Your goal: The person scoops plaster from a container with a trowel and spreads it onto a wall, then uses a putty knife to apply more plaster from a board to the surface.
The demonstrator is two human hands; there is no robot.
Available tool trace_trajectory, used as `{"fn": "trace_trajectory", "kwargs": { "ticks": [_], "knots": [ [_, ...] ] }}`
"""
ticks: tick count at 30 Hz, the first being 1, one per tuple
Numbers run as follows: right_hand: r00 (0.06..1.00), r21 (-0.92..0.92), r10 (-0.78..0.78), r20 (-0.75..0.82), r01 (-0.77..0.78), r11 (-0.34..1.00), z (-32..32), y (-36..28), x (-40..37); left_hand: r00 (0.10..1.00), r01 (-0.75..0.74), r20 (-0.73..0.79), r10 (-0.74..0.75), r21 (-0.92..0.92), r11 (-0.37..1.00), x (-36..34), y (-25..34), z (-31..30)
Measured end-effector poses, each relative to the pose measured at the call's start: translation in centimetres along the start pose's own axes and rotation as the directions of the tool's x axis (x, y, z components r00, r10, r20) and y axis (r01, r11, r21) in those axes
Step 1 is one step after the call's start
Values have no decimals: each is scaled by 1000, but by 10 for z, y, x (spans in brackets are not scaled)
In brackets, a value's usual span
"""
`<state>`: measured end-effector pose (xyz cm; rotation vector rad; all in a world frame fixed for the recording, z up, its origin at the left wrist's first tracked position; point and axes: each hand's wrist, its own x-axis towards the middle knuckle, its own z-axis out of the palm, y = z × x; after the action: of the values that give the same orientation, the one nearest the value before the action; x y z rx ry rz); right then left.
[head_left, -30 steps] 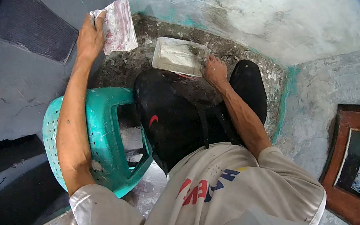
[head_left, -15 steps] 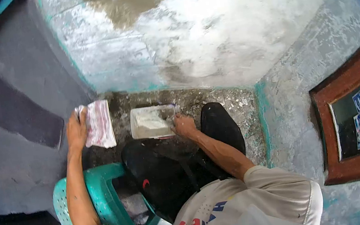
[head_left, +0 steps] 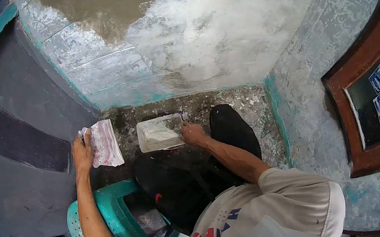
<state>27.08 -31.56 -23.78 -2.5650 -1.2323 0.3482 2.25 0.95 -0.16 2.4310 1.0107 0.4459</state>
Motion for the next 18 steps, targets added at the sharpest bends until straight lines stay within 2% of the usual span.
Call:
{"fn": "trace_trajectory", "kwargs": {
  "ticks": [2, 5, 7, 11, 14, 16, 18],
  "knots": [
    [1000, 0, -10, 3, 10, 1000, 2, 1, 0, 999, -32, -22, 32, 17, 999, 4, -7, 3],
    [1000, 8, 3, -2, -3, 1000, 3, 1, 0, 999, 6, 35, -5, -14, 1000, 6, -9, 3],
    [999, 19, -5, -47, 6, 1000, 7, 4, 1, 998, -52, -35, 51, -14, 999, 1, -2, 2],
    [1000, -44, 16, 24, -15, 999, 4, 4, 2, 999, -20, -49, 20, 16, 1000, -1, 6, 0],
    [1000, -9, 12, -10, -12, 1000, 7, 3, 2, 1000, -5, -25, 5, -10, 1000, -1, 5, 1],
    [999, -20, 6, -46, -7, 1000, 7, 2, 2, 996, -39, -83, 42, 42, 998, 0, 2, 3],
    [999, -23, 1, -33, -1, 1000, 6, 3, 2, 999, -28, -45, 29, 17, 999, 0, 5, 0]
  ]
}}
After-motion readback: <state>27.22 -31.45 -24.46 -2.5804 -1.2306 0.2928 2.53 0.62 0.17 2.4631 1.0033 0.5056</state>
